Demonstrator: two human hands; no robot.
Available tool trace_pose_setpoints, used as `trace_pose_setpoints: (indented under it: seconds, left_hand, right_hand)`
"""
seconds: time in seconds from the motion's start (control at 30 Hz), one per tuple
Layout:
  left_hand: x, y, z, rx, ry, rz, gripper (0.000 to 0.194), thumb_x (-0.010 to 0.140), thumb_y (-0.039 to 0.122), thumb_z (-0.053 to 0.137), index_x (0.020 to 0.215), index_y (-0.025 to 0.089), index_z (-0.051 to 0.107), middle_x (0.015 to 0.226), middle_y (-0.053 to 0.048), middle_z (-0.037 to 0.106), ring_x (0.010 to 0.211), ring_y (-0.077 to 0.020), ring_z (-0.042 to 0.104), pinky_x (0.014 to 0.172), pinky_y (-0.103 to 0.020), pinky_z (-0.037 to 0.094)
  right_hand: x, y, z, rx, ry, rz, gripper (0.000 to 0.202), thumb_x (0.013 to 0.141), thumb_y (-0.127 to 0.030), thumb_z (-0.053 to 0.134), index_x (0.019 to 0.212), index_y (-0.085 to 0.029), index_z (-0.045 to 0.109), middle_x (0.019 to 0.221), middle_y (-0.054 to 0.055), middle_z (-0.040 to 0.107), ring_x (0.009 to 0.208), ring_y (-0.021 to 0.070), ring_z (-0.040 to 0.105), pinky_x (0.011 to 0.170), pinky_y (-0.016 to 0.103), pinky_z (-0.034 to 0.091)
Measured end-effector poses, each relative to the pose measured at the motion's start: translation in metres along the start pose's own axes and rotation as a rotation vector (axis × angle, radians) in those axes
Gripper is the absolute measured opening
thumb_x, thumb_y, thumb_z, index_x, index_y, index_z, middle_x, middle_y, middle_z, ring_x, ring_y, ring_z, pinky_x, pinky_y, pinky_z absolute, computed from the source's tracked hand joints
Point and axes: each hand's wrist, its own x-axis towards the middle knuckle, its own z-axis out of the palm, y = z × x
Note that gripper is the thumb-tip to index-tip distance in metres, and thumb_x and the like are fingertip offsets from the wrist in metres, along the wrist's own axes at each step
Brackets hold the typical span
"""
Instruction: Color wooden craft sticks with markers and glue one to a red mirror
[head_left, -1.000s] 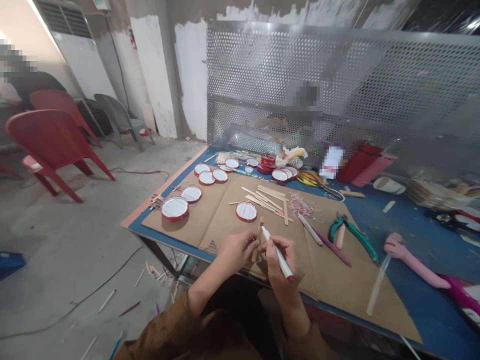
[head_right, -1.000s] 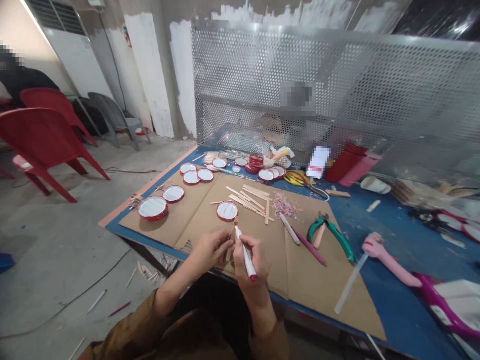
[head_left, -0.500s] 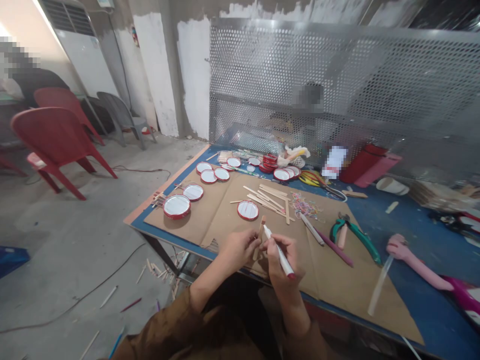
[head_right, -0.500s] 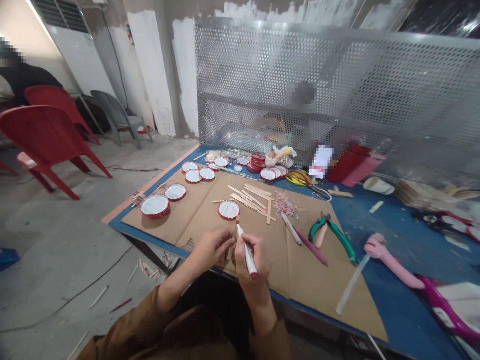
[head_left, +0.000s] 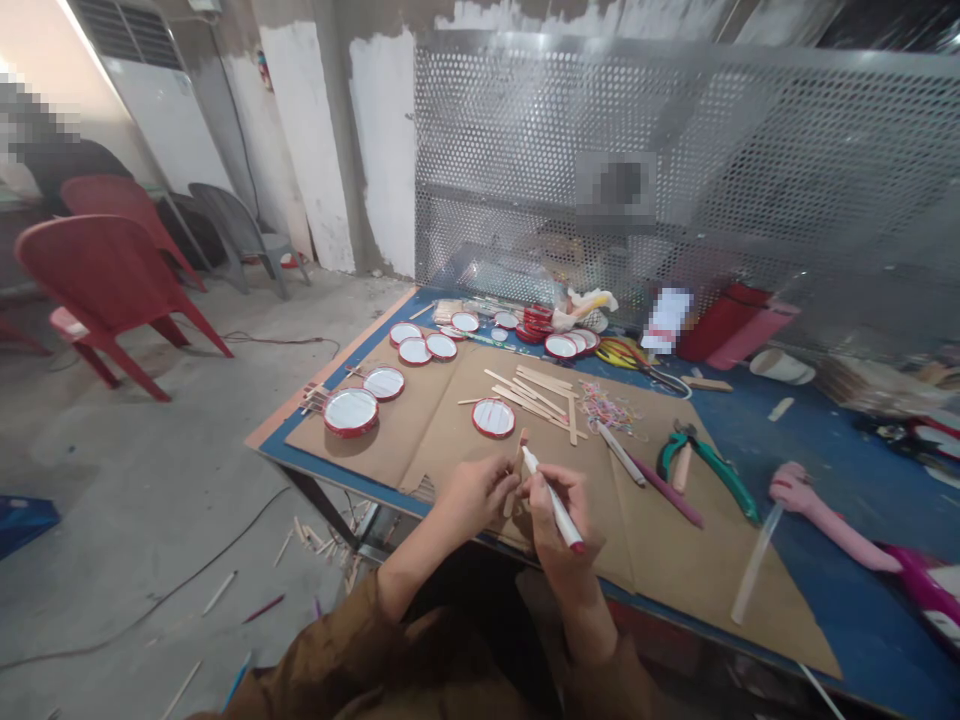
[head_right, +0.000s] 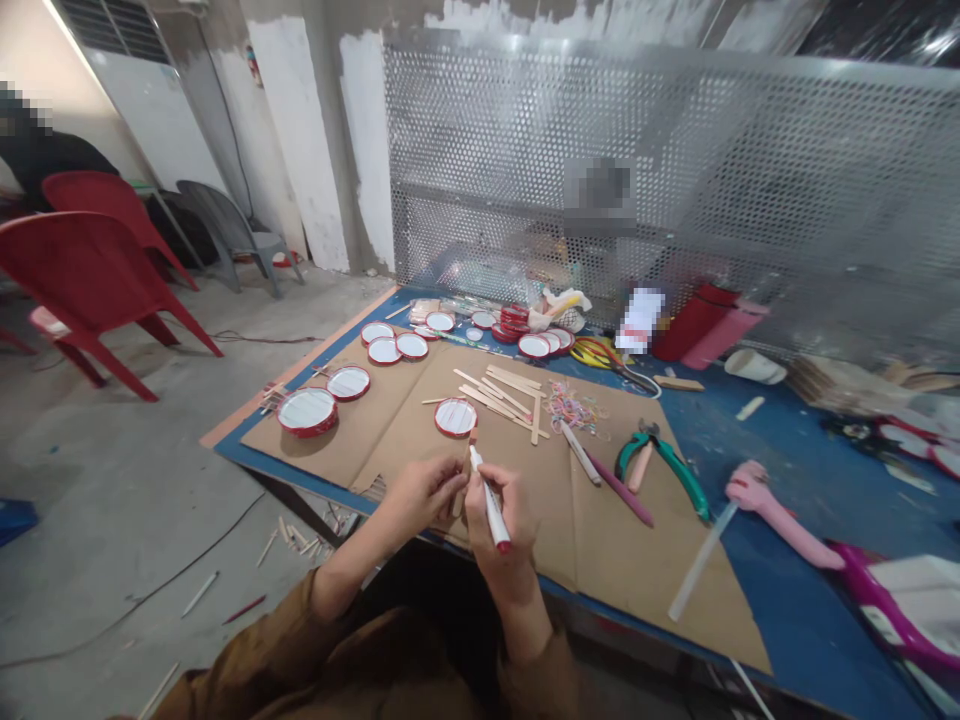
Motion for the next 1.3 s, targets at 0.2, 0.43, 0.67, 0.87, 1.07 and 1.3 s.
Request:
trace_pose_setpoints:
  seconds: [0.2,0.43,0.67,0.87,1.07,1.3]
  left_hand:
    - [-0.0003,0.0006,-0.0007,0.017,0.007,0.008,0.017,0.089,0.024,0.049,0.072,0.02,0.052,0.058,0.004,0.054,0.057,-0.012,0.052,0.059,-0.02,0.038]
    - [0.0009,0.0008,-0.0012,0.047,-0.003,-0.005,0.019,0.089,0.025,0.048,0.071,0.02,0.051,0.061,0.002,0.056,0.061,-0.0128,0.054,0.061,-0.021,0.038]
    - [0.0006,0.0004,-0.0015,0.052,0.007,0.014,0.017,0.088,0.023,0.048,0.072,0.019,0.052,0.063,0.002,0.056,0.062,-0.0129,0.053,0.061,-0.021,0.038]
    - [0.0004,0.0006,-0.0014,0.049,0.026,0.024,0.016,0.087,0.024,0.05,0.073,0.019,0.055,0.065,0.001,0.06,0.063,-0.0128,0.054,0.061,-0.021,0.039]
    - [0.0004,-0.0008,0.0001,-0.007,0.006,0.002,0.018,0.089,0.024,0.048,0.071,0.02,0.05,0.056,0.004,0.054,0.056,-0.0122,0.052,0.058,-0.021,0.039]
    - [0.0001,0.0006,-0.0007,-0.034,-0.014,-0.014,0.02,0.088,0.025,0.047,0.069,0.021,0.044,0.052,0.005,0.051,0.052,-0.0121,0.052,0.058,-0.021,0.038]
  right_hand:
    - [0.0004,-0.0017,0.0007,-0.008,0.032,-0.017,0.014,0.09,-0.029,0.057,0.102,-0.021,0.06,0.083,0.003,0.069,0.076,0.017,0.069,0.07,0.031,0.056]
    - [0.001,-0.0014,0.001,-0.003,0.048,0.002,0.016,0.09,-0.031,0.057,0.1,-0.019,0.059,0.083,0.003,0.069,0.075,0.017,0.068,0.068,0.031,0.055]
    - [0.0005,-0.0023,0.0001,-0.001,0.031,0.026,0.016,0.091,-0.032,0.056,0.101,-0.02,0.059,0.082,0.003,0.068,0.074,0.0167,0.068,0.067,0.03,0.055]
    - [-0.0006,-0.0005,0.0,0.019,0.011,0.019,0.015,0.091,-0.03,0.057,0.102,-0.02,0.059,0.083,0.003,0.068,0.074,0.0163,0.068,0.068,0.03,0.055]
    - [-0.0004,-0.002,-0.0001,0.017,0.007,0.016,0.014,0.091,-0.03,0.057,0.101,-0.021,0.06,0.084,0.003,0.069,0.075,0.0163,0.069,0.069,0.029,0.056]
    - [0.0001,-0.0032,0.0004,0.004,0.046,0.027,0.014,0.09,-0.031,0.057,0.1,-0.02,0.06,0.082,0.003,0.069,0.074,0.0165,0.068,0.069,0.03,0.055]
